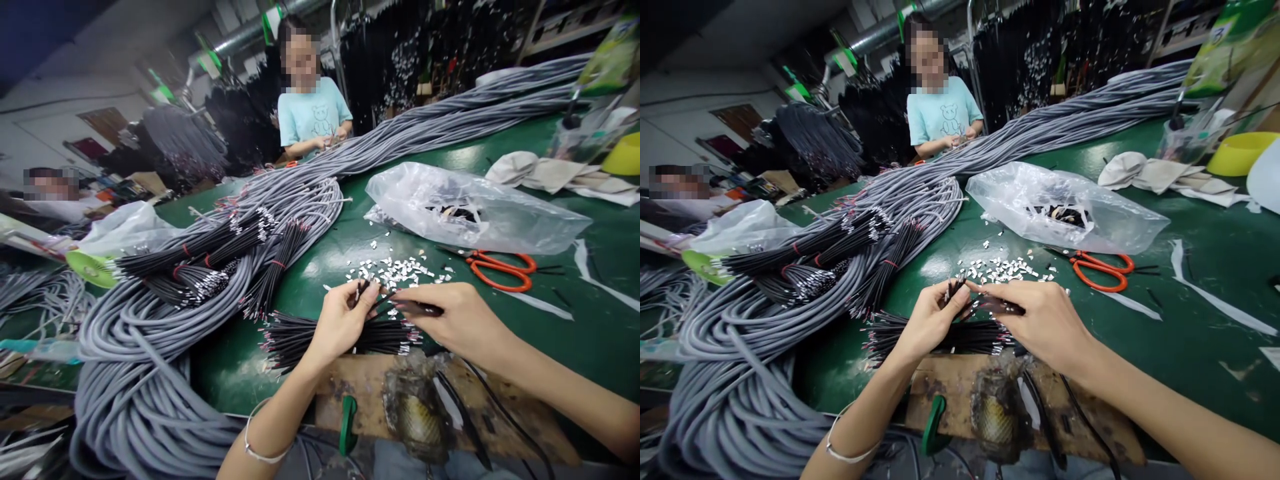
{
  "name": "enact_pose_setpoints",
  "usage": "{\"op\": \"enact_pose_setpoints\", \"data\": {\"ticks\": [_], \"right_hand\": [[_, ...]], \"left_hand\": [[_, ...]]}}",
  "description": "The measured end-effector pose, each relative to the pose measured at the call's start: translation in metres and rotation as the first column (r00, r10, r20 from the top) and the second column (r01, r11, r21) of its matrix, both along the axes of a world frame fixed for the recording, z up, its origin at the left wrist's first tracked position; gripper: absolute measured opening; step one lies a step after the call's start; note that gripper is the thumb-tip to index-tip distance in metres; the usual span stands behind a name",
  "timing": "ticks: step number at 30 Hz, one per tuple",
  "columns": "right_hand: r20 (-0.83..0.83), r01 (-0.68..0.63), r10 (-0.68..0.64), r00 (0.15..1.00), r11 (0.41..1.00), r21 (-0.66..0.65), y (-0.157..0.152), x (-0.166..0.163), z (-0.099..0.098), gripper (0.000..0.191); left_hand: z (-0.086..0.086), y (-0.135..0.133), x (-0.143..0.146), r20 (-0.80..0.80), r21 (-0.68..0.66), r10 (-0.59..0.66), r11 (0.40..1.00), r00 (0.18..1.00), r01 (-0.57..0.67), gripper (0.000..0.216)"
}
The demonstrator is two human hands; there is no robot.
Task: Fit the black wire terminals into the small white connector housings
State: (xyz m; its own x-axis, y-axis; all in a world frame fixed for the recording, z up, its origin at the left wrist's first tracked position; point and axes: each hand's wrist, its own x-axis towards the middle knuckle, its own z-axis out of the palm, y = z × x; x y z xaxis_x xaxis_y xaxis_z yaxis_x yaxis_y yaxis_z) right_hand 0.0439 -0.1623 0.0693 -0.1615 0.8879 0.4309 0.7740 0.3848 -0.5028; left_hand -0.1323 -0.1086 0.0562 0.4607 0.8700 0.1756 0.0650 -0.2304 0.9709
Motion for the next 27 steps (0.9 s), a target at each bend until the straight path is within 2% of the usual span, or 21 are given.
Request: {"op": "enact_pose_setpoints", "data": {"ticks": [3, 6, 8, 10, 12, 15, 17, 18, 20, 23, 25, 27], "right_hand": [[0.127, 0.076, -0.068, 0.99, 0.995, -0.059, 0.003, 0.003, 0.003, 0.018], [-0.004, 0.196, -0.196, 0.981, 0.976, 0.1, 0.001, 0.003, 0.009, 0.017], [-0.063, 0.153, -0.143, 0.988, 0.967, 0.203, -0.002, 0.002, 0.008, 0.02], [0.051, 0.01, -0.022, 0.998, 0.972, 0.235, -0.004, 0.001, 0.002, 0.029], [0.283, -0.072, 0.018, 0.959, 0.981, 0.18, -0.005, -0.001, -0.005, 0.039], [0.565, 0.025, -0.023, 0.825, 1.0, 0.003, -0.004, -0.005, -0.011, 0.04], [0.629, 0.079, 0.012, 0.777, 0.99, -0.118, -0.002, -0.006, -0.01, 0.033], [0.62, 0.091, 0.019, 0.784, 0.985, -0.146, -0.001, -0.006, -0.009, 0.033], [0.507, 0.082, -0.005, 0.862, 0.988, -0.129, 0.0, -0.005, -0.006, 0.035], [0.12, 0.082, -0.083, 0.989, 0.997, 0.013, -0.002, -0.004, -0.001, 0.037], [-0.092, 0.087, -0.081, 0.992, 0.994, 0.064, -0.004, -0.004, 0.001, 0.036], [-0.197, 0.067, -0.053, 0.979, 0.996, 0.065, -0.005, -0.006, 0.002, 0.035]], "left_hand": [[-0.002, 0.0, 0.0, -0.055, 0.03, 0.056, 0.998, 0.997, -0.054, 0.039], [-0.003, -0.001, 0.0, -0.089, 0.052, 0.069, 0.997, 0.994, -0.065, 0.038], [-0.003, -0.001, 0.001, -0.093, 0.054, 0.057, 0.997, 0.994, -0.052, 0.036], [-0.004, -0.001, 0.001, -0.085, 0.075, 0.085, 0.994, 0.993, -0.079, 0.034], [-0.006, 0.0, 0.002, -0.056, 0.107, 0.15, 0.984, 0.987, -0.144, 0.032], [-0.008, 0.003, 0.002, 0.034, 0.082, 0.186, 0.979, 0.982, -0.189, 0.03], [-0.007, 0.003, 0.002, 0.094, 0.02, 0.16, 0.986, 0.983, -0.163, 0.031], [-0.007, 0.002, 0.002, 0.112, -0.007, 0.152, 0.988, 0.982, -0.153, 0.031], [-0.005, 0.0, 0.003, 0.121, -0.037, 0.153, 0.988, 0.981, -0.149, 0.028], [-0.002, -0.005, 0.005, 0.105, -0.032, 0.187, 0.982, 0.977, -0.185, 0.022], [-0.001, -0.007, 0.006, 0.094, -0.02, 0.205, 0.979, 0.974, -0.204, 0.019], [0.0, -0.009, 0.007, 0.086, -0.006, 0.219, 0.976, 0.972, -0.22, 0.017]]}}
